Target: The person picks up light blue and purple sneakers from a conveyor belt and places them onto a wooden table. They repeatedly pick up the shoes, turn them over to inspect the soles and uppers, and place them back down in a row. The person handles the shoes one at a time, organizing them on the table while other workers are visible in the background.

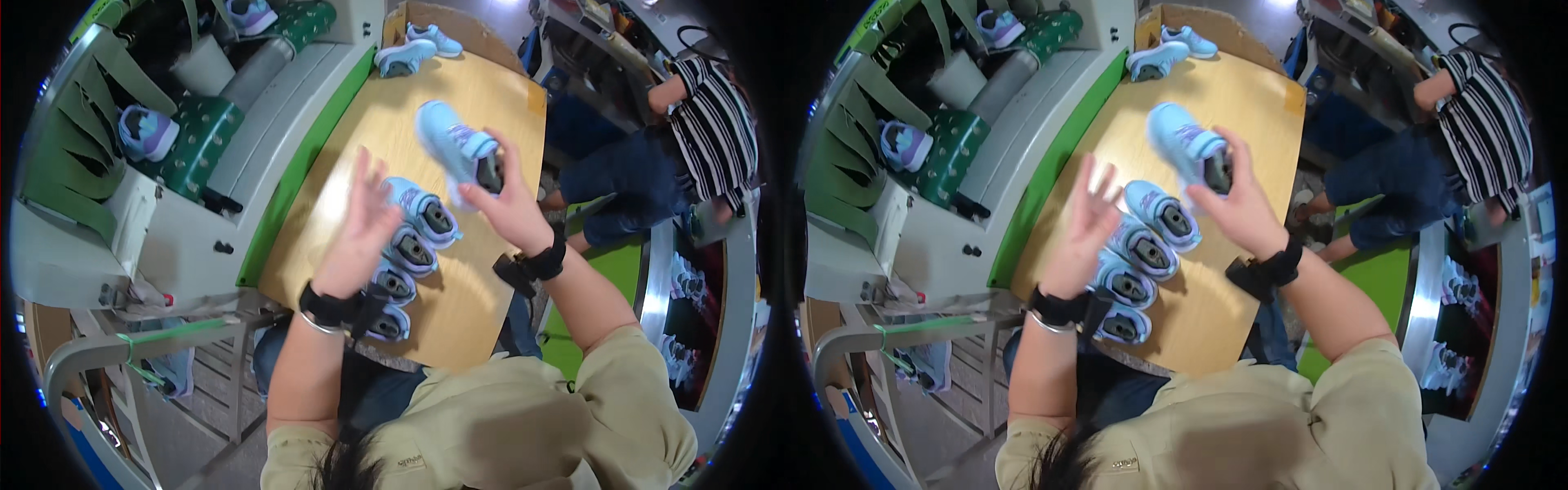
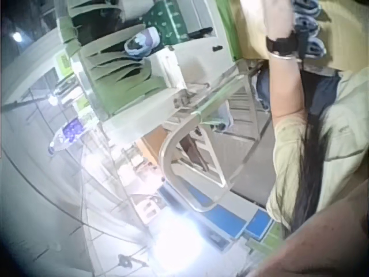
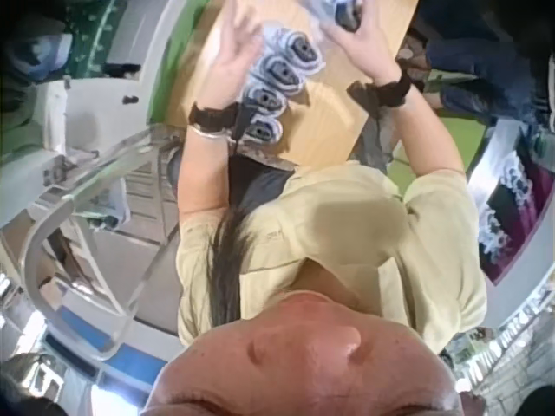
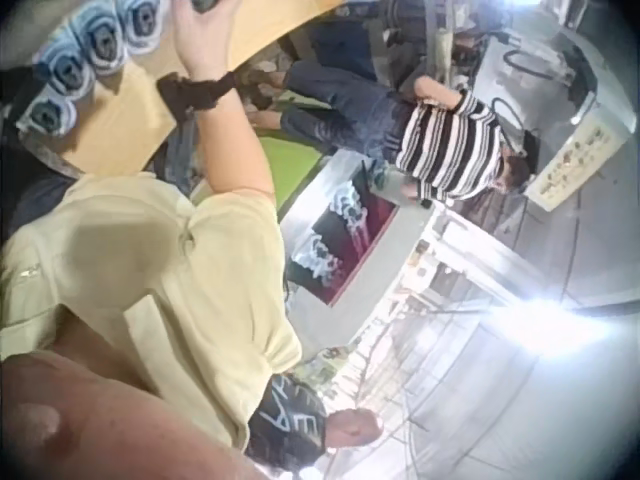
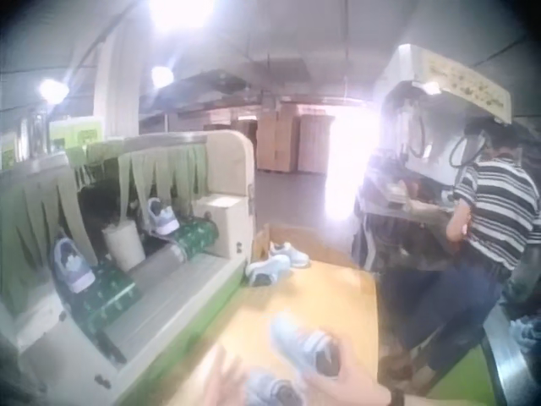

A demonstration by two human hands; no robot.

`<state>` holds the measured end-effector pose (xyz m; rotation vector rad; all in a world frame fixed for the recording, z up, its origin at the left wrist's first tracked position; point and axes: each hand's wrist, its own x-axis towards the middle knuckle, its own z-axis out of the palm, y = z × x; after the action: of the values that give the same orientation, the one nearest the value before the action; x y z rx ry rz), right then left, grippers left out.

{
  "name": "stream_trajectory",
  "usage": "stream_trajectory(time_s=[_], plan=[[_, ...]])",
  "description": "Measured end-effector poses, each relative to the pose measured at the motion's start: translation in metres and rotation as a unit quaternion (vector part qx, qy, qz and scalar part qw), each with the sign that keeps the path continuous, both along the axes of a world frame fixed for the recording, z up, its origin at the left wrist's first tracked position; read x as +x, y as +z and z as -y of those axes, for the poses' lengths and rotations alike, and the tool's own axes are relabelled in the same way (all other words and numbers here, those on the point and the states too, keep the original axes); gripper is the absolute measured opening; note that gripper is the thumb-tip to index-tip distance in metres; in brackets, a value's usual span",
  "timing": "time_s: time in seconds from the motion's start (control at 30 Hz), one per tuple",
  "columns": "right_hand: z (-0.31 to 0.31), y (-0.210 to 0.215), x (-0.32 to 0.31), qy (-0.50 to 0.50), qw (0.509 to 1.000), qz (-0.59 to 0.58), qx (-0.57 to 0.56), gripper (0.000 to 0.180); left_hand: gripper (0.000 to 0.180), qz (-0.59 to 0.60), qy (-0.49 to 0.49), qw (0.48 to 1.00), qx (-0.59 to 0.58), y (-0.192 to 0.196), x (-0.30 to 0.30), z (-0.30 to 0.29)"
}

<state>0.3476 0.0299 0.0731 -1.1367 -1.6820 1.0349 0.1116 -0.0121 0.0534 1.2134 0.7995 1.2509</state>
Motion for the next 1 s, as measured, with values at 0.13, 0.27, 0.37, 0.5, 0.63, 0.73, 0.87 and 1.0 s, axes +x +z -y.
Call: stream_trajectory(time_s=[0.13,0.27,0.37,0.5,0.63,0.73,0.87,1.0], plan=[[-0.014,-0.051,0.036,-0.048,0.986,0.138,0.077,0.071,0.052,0.013,0.14,0.984,-0.111,-0.001,-0.053,-0.013],[0.006,-0.096,0.029,0.036,0.996,0.072,-0.048,0.074,0.049,0.051,0.165,0.976,-0.135,-0.001,-0.069,-0.008],[0.013,-0.092,0.021,0.053,0.996,0.032,-0.065,0.071,0.049,0.015,0.145,0.978,-0.149,-0.001,-0.068,-0.006],[0.012,-0.109,0.039,0.032,0.996,0.08,-0.005,0.073,0.049,-0.006,0.091,0.987,-0.136,-0.008,-0.051,-0.023],[0.015,-0.083,0.026,0.037,0.992,0.113,0.03,0.069,0.052,-0.032,0.061,0.984,-0.163,-0.009,-0.04,-0.026],[0.012,-0.082,0.021,0.024,0.989,0.145,-0.018,0.072,0.055,-0.043,0.025,0.981,-0.188,-0.016,-0.04,-0.025],[0.021,-0.095,0.031,-0.011,0.99,0.141,-0.022,0.077,0.055,-0.067,-0.021,0.983,-0.168,-0.021,-0.03,-0.036],[0.028,-0.089,0.033,-0.012,0.988,0.149,-0.043,0.078,0.055,-0.057,-0.03,0.982,-0.177,-0.028,-0.032,-0.045]])
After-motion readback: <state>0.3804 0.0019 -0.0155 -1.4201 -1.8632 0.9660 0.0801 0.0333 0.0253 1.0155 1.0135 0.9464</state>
